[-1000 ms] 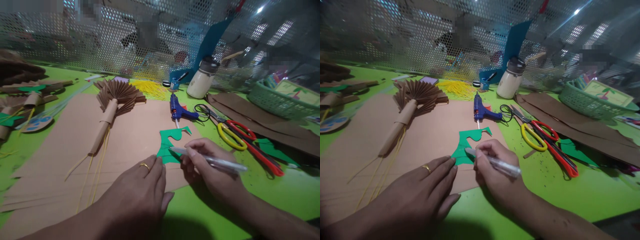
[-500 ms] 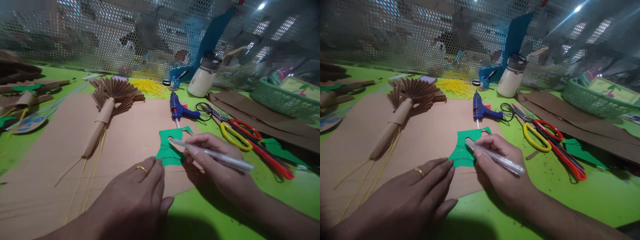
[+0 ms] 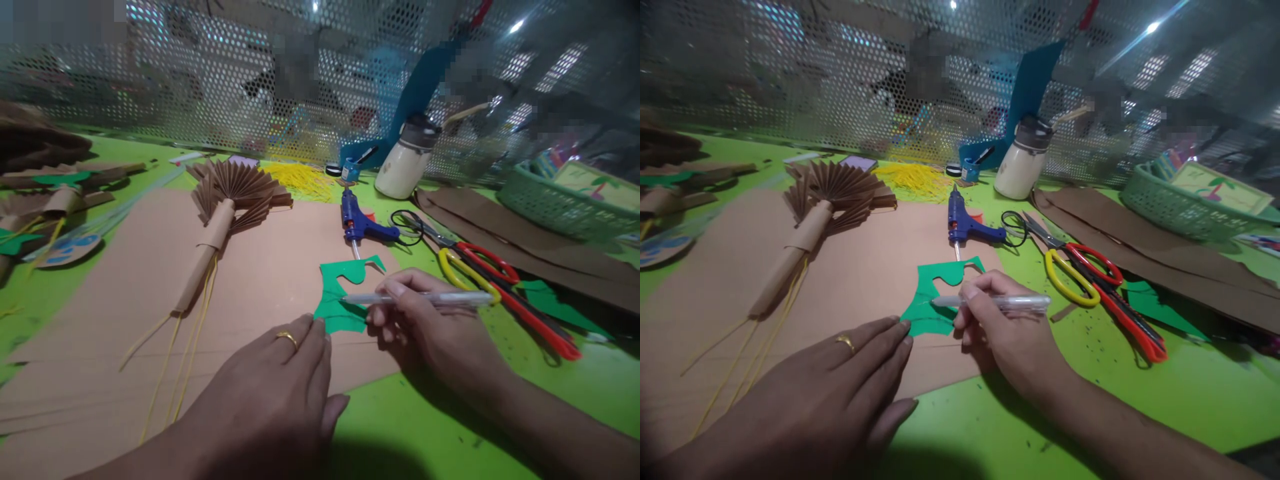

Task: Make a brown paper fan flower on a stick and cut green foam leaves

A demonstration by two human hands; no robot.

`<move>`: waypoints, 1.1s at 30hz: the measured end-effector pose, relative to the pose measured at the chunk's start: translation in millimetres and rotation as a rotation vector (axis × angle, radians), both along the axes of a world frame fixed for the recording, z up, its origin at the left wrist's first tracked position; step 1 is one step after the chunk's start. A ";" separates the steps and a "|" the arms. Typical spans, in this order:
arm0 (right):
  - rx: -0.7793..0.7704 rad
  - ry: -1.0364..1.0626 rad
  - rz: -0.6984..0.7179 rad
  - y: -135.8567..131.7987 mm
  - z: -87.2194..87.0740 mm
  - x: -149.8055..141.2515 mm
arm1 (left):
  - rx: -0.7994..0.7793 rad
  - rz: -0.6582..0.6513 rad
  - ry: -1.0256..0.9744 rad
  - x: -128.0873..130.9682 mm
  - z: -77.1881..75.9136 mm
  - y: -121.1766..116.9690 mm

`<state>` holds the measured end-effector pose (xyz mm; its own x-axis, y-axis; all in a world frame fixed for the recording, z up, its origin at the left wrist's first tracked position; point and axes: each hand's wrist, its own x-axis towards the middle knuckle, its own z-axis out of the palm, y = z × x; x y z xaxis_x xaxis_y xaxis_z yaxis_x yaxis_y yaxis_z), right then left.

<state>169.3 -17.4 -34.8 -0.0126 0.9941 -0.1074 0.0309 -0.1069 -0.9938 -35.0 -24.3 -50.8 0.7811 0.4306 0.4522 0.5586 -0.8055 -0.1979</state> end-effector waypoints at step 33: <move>0.133 -0.163 0.143 8.6 3.0 -2.0 | -0.282 -0.003 0.017 0.9 22.4 0.9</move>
<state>167.3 -8.8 -31.8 -0.1469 0.9891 0.0124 0.1971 0.0415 -0.9795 -34.1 -23.4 -28.4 0.7892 0.5349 0.3019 0.5543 -0.8319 0.0249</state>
